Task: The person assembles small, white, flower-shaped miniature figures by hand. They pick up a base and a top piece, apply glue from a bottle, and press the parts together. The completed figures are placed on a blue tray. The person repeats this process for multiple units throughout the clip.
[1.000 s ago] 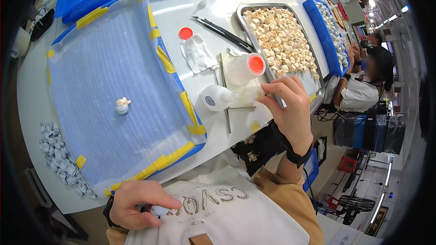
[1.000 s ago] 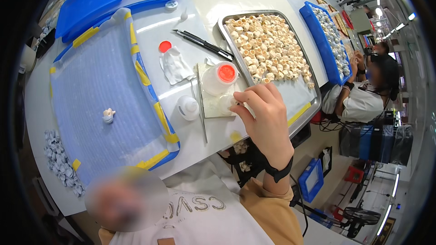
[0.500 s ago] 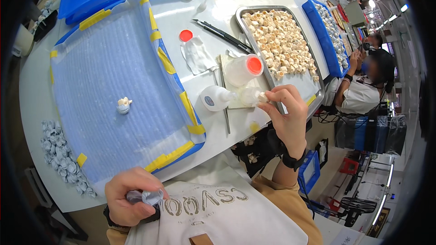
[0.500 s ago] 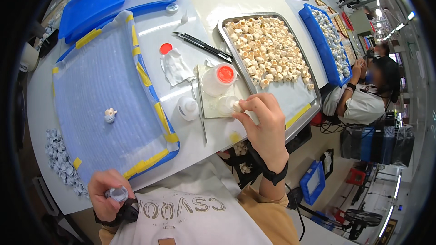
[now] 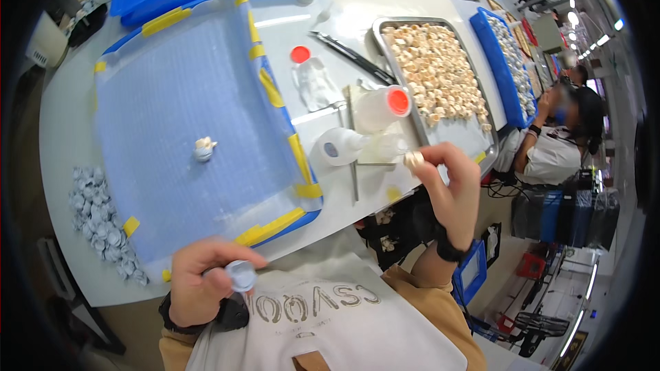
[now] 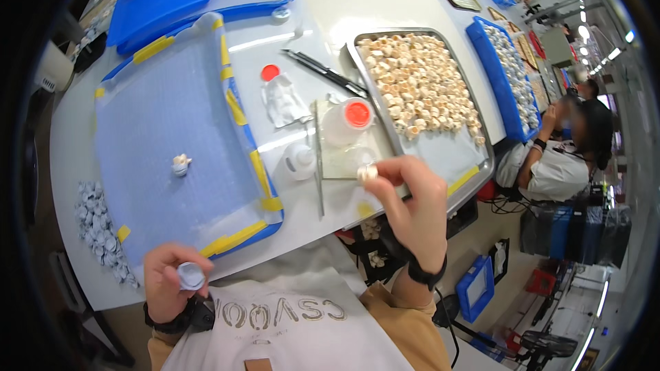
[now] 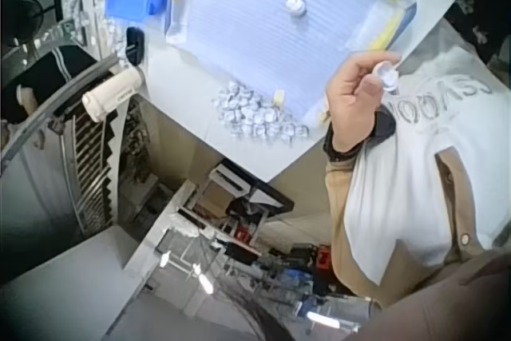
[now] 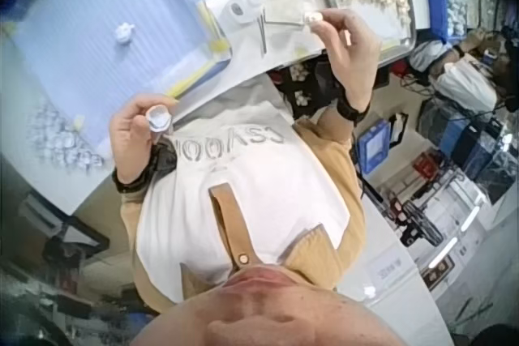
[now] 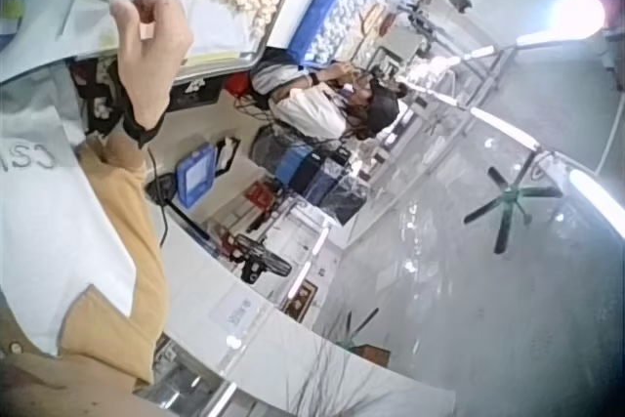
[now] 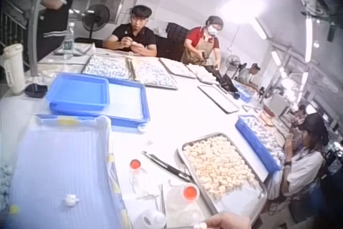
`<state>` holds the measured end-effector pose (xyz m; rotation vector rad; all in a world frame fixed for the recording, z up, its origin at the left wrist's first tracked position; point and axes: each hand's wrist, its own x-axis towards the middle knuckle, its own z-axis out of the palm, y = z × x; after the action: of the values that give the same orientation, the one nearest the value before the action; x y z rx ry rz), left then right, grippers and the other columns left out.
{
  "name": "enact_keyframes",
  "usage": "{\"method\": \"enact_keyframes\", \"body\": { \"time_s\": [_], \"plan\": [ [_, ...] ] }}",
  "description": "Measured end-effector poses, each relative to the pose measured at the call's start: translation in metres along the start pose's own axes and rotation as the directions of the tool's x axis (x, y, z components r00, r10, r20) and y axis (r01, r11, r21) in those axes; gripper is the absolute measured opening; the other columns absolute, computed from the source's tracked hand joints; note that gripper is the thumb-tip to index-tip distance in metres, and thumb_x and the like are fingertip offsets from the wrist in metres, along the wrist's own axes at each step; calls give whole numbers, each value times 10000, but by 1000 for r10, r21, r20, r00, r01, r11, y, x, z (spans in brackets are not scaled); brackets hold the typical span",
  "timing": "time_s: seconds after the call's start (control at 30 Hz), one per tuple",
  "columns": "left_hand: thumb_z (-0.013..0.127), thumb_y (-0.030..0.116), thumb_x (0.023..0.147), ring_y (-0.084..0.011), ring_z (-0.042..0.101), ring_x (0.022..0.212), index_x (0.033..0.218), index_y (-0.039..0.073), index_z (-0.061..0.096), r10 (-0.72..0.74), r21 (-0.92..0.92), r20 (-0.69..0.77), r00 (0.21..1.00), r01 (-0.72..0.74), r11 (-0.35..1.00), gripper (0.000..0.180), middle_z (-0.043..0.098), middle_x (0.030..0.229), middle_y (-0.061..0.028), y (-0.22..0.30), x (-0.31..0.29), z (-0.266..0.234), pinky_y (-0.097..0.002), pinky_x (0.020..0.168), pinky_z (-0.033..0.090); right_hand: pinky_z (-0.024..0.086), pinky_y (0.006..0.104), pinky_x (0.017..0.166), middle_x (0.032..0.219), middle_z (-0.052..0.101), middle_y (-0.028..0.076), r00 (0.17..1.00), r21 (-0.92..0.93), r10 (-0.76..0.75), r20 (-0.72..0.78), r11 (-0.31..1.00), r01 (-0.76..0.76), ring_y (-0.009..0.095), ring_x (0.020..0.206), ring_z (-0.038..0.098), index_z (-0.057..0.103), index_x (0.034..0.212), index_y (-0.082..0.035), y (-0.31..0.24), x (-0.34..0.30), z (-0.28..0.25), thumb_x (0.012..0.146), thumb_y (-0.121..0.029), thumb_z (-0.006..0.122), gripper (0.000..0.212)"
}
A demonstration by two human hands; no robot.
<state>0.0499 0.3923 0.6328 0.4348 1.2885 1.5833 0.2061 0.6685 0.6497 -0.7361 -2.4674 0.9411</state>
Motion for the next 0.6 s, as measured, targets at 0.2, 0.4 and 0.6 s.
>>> {"method": "enact_keyframes", "body": {
  "time_s": [0.2,0.4,0.6],
  "plan": [
    [556,339,910,-44,479,733,1053,-12,623,-87,53,174,981,79,995,385,602,872,-14,6,17,7,-195,632,377,421,249,508,674,602,63,813,406,-570,120,775,484,177,590,557,643,787,6,-60,-14,52,620,-412,765,466],
    [558,294,915,-35,473,735,1066,-10,617,2,24,128,992,-5,1000,344,599,872,-14,4,14,7,-192,630,382,376,266,501,692,544,28,772,172,-628,97,775,609,165,582,495,608,832,-16,-79,-15,68,684,-264,733,315],
    [504,304,943,-60,523,706,1017,-27,625,-72,-41,172,982,80,996,360,604,828,-34,-1,14,5,-217,617,436,360,265,494,737,535,33,675,105,-729,113,684,722,157,590,479,613,833,4,-78,-13,69,696,-175,699,242]
  ]
}}
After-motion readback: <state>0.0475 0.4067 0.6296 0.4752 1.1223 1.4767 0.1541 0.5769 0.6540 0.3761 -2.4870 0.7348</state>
